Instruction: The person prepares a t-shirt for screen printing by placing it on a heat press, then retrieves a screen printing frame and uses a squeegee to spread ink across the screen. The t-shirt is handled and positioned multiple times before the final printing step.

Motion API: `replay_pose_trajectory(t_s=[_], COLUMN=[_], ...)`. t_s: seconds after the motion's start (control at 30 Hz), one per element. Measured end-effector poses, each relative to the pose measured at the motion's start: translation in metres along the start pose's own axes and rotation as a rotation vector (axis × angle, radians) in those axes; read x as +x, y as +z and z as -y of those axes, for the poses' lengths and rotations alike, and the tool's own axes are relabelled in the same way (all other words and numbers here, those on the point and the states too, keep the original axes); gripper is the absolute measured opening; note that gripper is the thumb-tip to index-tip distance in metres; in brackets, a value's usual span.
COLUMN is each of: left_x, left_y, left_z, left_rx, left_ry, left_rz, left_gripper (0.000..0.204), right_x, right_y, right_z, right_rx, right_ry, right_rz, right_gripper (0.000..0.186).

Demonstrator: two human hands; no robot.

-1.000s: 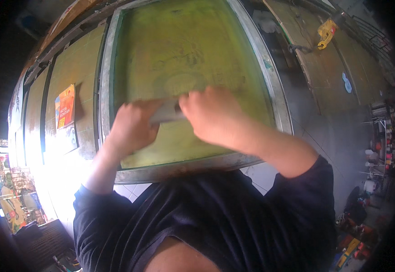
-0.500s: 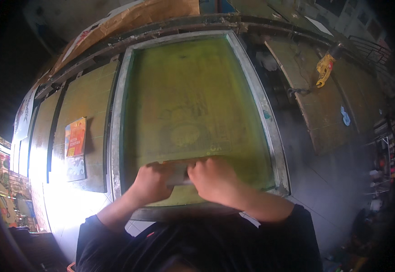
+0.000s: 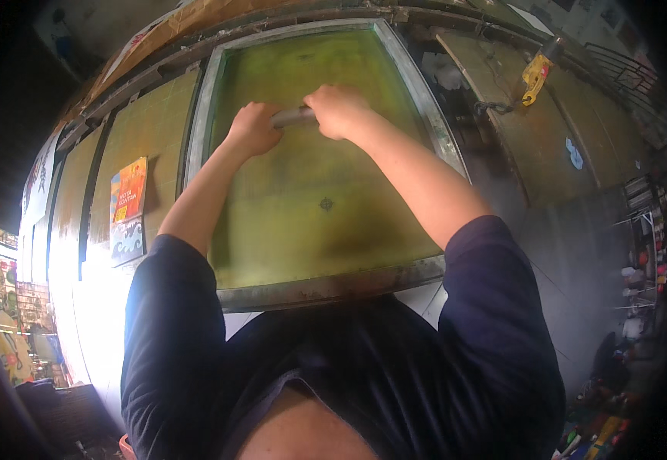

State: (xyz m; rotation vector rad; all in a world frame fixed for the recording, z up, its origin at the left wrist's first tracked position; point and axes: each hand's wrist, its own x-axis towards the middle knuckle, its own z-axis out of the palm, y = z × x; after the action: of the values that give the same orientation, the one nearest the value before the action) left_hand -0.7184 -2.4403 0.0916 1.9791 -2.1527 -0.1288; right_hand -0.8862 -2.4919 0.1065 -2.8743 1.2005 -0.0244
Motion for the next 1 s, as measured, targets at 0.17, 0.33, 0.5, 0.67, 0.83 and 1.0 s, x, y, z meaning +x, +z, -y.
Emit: replay_pose_trajectory(t_s=[0.17,0.33,0.5,0.67,0.83,1.0], left_x=[-0.01,-0.038,-0.093,-0.12,-0.122,-0.121], left_y=[0.013,-0.008,0.01,0.039,0.056,0.05], left_z=[-0.006,0.001,0.107,0.124,0.124,0.11], left_rx=[-0.066,-0.222,-0.09,-0.375,-0.296,-0.235], left_ry=[-0.085,0.071,-0.398,-0.799,-0.769,-0.819], left_rz=[0.073,-0.309,-0.484,-0.141,-0.175,-0.198], left_gripper=[0.029,0.049,0.073,0.085,0.079,0.075], right_x=[-0.008,-0.037,-0.078,-0.103,-0.105,-0.104], right_y=[0.022,0.015,0.015,0.062,0.083,0.086], right_z=[-0.001,-0.008,-0.097,-0.179,-0.177,-0.17], right_rx=[-0.049,0.249,1.199,1.875,1.951,1.833], right_ry=[-0.006,0.103,0.378,0.393,0.427,0.45], right_rz=[-0.066,-0.32,-0.483,-0.727,-0.804,-0.784], right_gripper=[0.035,0.033,0.035,0.036,0.037,0.039])
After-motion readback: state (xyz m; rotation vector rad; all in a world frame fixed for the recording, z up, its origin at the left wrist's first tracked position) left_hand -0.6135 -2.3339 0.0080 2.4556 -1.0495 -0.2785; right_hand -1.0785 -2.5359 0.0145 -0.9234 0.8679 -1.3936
